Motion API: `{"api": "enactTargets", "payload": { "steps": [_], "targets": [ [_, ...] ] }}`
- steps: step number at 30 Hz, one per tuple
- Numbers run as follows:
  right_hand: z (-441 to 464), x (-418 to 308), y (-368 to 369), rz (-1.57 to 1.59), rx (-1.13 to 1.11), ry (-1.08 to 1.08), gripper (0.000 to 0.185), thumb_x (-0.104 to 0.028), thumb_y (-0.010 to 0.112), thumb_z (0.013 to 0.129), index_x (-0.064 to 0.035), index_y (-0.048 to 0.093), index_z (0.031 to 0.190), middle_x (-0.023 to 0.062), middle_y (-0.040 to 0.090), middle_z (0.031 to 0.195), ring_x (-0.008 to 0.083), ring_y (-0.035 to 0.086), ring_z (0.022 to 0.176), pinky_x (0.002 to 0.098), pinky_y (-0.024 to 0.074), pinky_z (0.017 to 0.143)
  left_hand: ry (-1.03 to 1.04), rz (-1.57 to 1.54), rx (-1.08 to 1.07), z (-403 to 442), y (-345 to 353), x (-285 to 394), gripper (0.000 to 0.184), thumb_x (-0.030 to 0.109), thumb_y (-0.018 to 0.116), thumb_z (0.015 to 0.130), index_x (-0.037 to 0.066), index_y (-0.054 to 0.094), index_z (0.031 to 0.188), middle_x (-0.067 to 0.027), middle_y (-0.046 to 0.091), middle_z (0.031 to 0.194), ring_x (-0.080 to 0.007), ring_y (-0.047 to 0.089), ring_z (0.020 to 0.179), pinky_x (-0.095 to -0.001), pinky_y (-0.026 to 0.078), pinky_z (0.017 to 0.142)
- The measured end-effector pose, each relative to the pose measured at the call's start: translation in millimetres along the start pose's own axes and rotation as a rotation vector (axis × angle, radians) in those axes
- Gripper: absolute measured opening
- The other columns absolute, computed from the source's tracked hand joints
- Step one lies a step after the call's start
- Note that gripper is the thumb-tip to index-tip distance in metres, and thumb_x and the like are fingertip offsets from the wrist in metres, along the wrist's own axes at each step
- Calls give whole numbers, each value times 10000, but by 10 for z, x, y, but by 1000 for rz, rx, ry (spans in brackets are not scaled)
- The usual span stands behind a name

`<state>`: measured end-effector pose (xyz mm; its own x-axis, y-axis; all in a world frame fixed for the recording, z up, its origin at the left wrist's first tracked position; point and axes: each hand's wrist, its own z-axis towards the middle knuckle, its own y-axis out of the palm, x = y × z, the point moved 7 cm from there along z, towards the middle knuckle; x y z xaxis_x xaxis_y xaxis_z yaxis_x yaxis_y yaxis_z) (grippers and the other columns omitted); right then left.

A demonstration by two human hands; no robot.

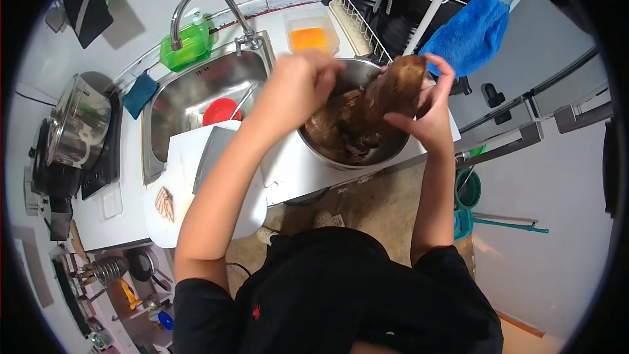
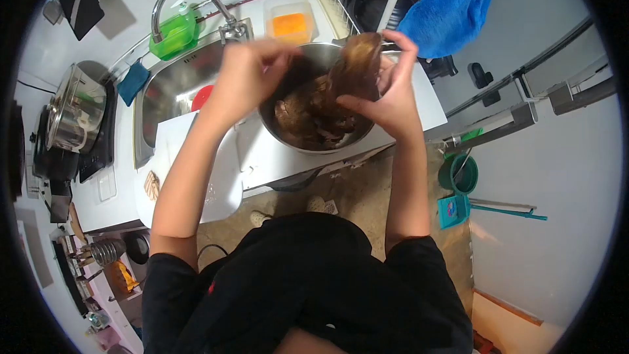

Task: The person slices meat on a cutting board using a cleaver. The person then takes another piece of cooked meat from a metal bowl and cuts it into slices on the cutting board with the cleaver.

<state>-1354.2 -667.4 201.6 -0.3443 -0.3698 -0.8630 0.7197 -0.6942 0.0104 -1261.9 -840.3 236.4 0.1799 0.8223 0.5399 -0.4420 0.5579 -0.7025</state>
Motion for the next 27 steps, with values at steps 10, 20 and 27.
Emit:
{"api": "enactTargets", "payload": {
  "steps": [10, 20, 27],
  "targets": [
    [-45, 3, -378, 172, 274, -140, 957, 80, 798, 692, -107, 135, 1356, 287, 515, 1292, 293, 554, 1186, 403, 457, 1020, -122, 126, -280, -119, 244, -75, 323, -86, 655, 716, 35, 702, 1012, -145, 645, 917, -289, 650, 785, -347, 527, 738],
    [-124, 49, -476, 124, 475, -69, 881, 69, 769, 740, -92, 147, 1343, 247, 572, 1222, 258, 601, 1089, 366, 471, 974, -346, 83, 107, -760, -482, -380, 244, 29, 677, 833, 41, 671, 1076, -123, 615, 969, -158, 619, 770, -323, 511, 628],
    [-9, -273, 16, 111, 528, -155, 694, 17, 664, 791, -30, 241, 1339, 306, 481, 1292, 417, 510, 1233, 522, 410, 1054, -757, 318, 167, -2081, -864, -1142, 156, 143, 690, 880, 57, 604, 978, -85, 497, 500, -166, 474, 448, -341, 382, 462]
  ]
}}
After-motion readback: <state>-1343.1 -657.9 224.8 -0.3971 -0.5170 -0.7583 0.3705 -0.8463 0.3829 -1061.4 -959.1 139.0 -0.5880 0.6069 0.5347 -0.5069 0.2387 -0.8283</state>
